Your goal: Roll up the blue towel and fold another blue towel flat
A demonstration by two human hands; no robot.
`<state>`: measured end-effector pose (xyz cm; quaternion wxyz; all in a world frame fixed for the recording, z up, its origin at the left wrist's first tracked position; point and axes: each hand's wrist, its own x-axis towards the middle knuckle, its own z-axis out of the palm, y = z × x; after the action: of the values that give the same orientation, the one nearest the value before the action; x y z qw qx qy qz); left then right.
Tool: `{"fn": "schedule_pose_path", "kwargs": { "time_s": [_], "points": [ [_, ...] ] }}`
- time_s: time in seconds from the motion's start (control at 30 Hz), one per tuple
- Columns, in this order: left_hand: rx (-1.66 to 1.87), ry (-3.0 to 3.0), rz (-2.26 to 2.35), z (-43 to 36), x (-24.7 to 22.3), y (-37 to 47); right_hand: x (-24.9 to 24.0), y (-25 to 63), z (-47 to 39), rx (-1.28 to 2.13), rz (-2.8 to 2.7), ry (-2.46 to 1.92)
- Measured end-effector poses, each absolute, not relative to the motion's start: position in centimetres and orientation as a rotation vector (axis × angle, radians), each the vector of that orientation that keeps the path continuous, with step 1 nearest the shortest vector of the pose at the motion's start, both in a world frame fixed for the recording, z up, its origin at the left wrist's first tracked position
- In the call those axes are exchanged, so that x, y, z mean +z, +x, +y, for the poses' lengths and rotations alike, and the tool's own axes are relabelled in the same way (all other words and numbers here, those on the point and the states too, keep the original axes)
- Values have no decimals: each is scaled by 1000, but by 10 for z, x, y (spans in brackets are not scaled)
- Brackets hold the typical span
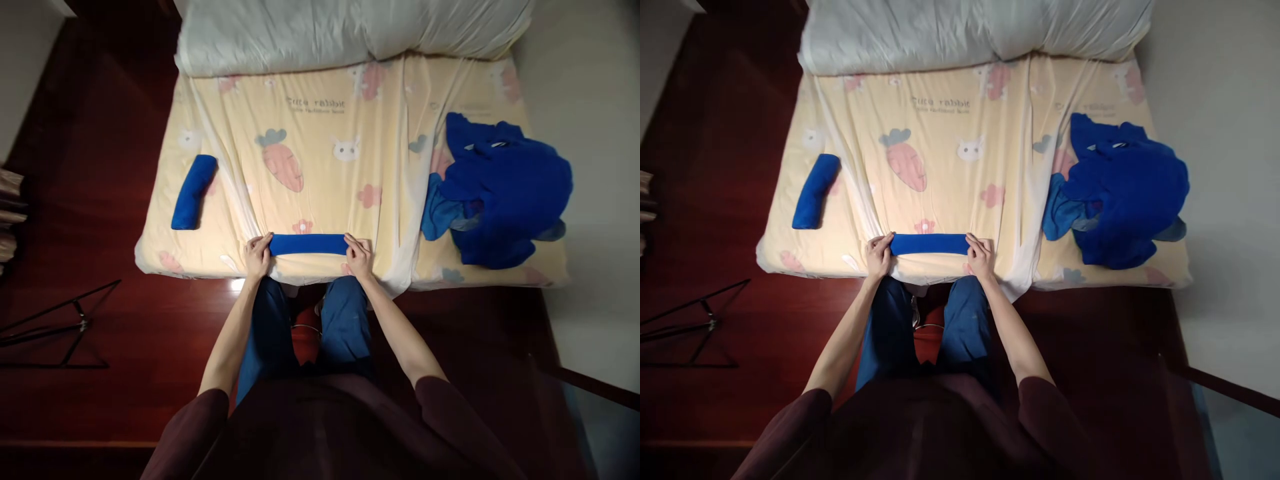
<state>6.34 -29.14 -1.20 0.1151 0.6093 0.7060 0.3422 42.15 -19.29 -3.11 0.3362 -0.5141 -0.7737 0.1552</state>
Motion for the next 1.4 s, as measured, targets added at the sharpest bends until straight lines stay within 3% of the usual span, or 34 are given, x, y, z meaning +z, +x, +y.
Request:
{"fn": "schedule_pose_path", "kwargs": {
  "time_s": [0.53,0.63,0.83,1.0,1.4],
  "points": [
    [115,2095,2023,-294,57,72,32,413,-206,813,-2064,-1498],
    [130,2081,2013,-290,67,76,54,405,-222,892,-1831,-1480],
    [196,2074,1880,-259,82,67,62,375,-262,1445,-754,-1578],
    [78,2056,1744,-220,85,61,51,360,-258,1608,-518,-1613],
    [-87,1980,1506,-174,65,55,30,352,-207,1525,-346,-1688]
  ]
}}
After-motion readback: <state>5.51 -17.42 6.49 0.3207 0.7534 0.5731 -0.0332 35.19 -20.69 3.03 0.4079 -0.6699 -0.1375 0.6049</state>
